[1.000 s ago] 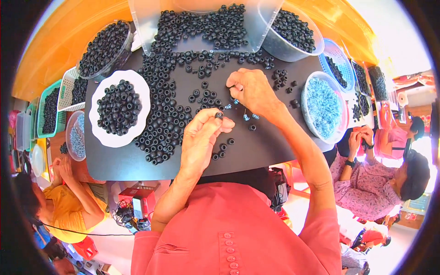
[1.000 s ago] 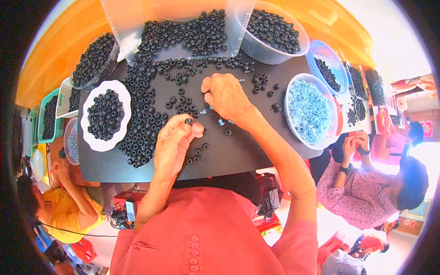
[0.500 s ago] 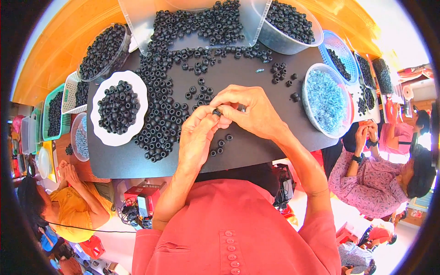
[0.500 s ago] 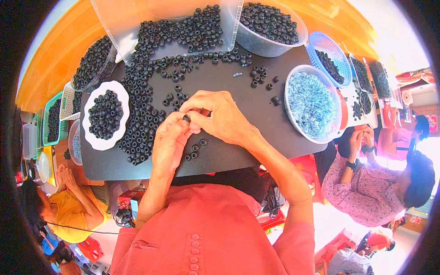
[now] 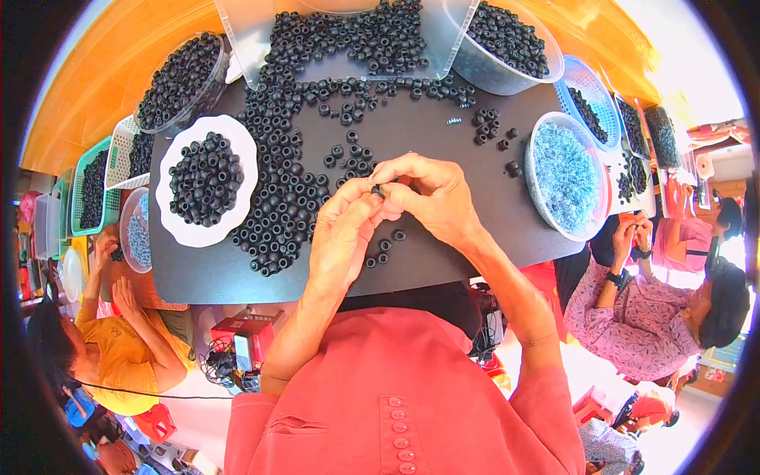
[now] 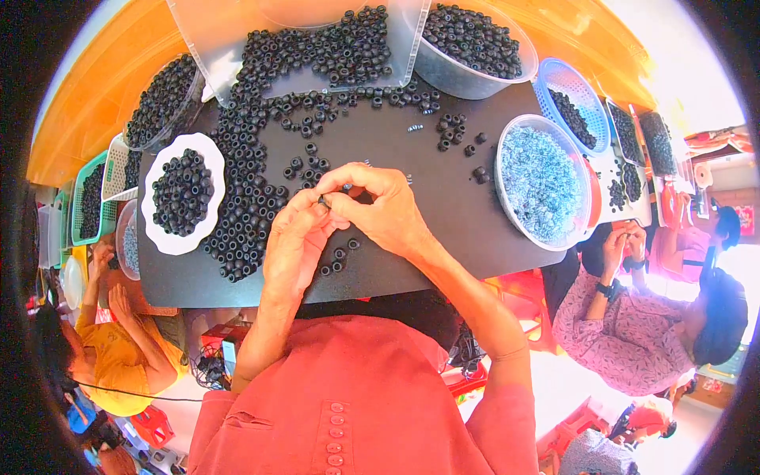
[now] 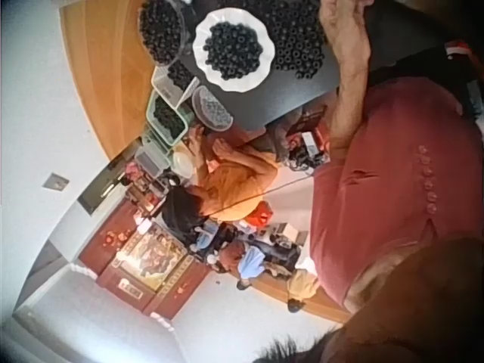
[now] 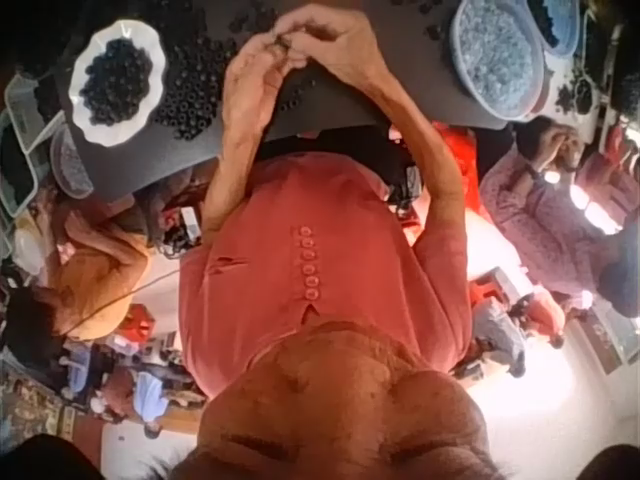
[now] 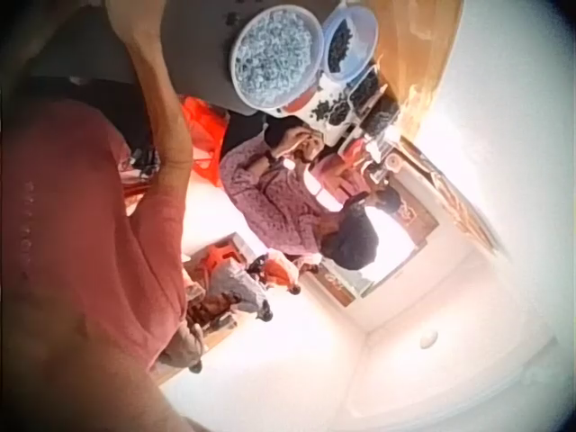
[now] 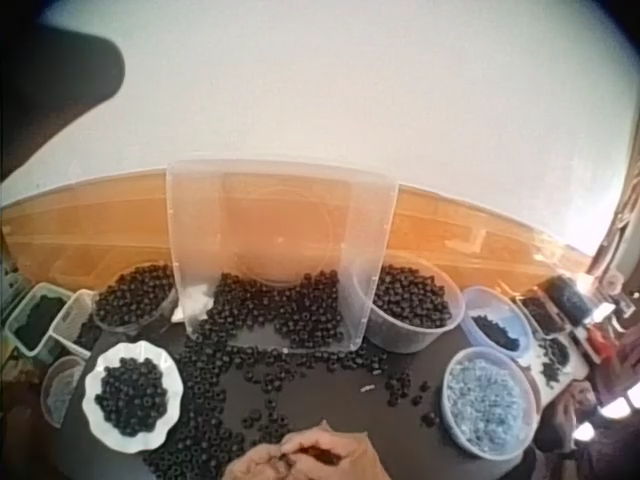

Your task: The person assembles small components by picking up springs and inserting them into black grommets by hand.

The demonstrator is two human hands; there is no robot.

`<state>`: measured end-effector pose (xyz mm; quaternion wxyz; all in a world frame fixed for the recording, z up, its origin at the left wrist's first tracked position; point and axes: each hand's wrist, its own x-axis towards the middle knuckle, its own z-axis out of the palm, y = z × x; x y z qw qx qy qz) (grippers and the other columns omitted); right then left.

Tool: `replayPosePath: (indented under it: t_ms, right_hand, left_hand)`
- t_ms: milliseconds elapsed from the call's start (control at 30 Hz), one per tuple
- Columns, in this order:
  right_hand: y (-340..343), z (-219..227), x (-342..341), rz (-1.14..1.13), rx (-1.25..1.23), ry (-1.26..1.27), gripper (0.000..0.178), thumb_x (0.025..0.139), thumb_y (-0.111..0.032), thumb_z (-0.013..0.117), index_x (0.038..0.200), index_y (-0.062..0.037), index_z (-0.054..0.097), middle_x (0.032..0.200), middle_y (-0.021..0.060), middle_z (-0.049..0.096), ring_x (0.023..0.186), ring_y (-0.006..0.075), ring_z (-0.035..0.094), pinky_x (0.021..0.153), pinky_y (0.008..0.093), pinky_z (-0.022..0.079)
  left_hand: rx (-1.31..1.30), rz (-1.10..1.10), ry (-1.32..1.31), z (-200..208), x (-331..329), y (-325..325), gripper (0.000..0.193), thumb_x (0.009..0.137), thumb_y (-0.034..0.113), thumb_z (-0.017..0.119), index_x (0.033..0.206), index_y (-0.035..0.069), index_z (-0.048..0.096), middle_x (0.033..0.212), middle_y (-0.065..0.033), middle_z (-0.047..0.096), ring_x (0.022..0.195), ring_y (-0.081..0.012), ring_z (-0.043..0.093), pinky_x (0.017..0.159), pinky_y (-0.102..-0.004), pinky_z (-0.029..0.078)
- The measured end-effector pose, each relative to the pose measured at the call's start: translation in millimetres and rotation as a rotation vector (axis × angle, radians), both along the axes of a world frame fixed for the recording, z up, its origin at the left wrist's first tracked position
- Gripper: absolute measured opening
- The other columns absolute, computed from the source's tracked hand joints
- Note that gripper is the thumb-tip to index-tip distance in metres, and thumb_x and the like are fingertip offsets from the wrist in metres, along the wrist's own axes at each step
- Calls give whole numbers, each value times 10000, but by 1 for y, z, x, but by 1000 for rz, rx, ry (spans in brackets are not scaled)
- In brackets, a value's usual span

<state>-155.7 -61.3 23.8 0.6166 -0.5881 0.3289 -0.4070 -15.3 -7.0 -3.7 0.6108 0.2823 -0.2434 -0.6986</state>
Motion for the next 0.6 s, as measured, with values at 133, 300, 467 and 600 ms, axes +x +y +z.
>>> replayPosePath:
  t_ms: [133, 300, 467, 600]
  right_hand:
    - [1, -10, -2, 23, 10, -70, 166, 833, 82, 551, 954, 9, 638, 952, 83, 625, 657, 100, 602, 609, 237, 508]
    - [1, -8, -4, 21, -79, -19, 214, 821, 91, 556, 985, 1, 659, 976, 85, 619, 682, 99, 593, 624, 229, 498]
    - [4, -10, -3, -30, -233, 55, 242, 803, 111, 544, 985, 5, 662, 1009, 95, 597, 750, 110, 592, 652, 232, 492]
    - [3, -15, -3, -54, -382, 87, 273, 790, 134, 532, 996, 5, 656, 1023, 105, 576, 837, 131, 586, 671, 237, 493]
  left_hand:
    - [-2, -25, 79, -2, 2, 0, 208, 917, 35, 443, 1079, -27, 557, 961, -98, 628, 862, -163, 597, 832, -320, 473]
    - [16, -27, 54, 1, 0, 0, 207, 918, 40, 445, 1077, -32, 555, 947, -99, 624, 862, -164, 596, 831, -317, 474]
    - [16, -9, 44, 1, 1, 1, 203, 913, 43, 463, 1073, -32, 562, 958, -83, 612, 869, -161, 591, 838, -311, 474]
    - [66, 11, 38, 1, 0, 1, 200, 907, 37, 475, 1067, -32, 573, 964, -78, 606, 894, -154, 583, 840, -307, 474]
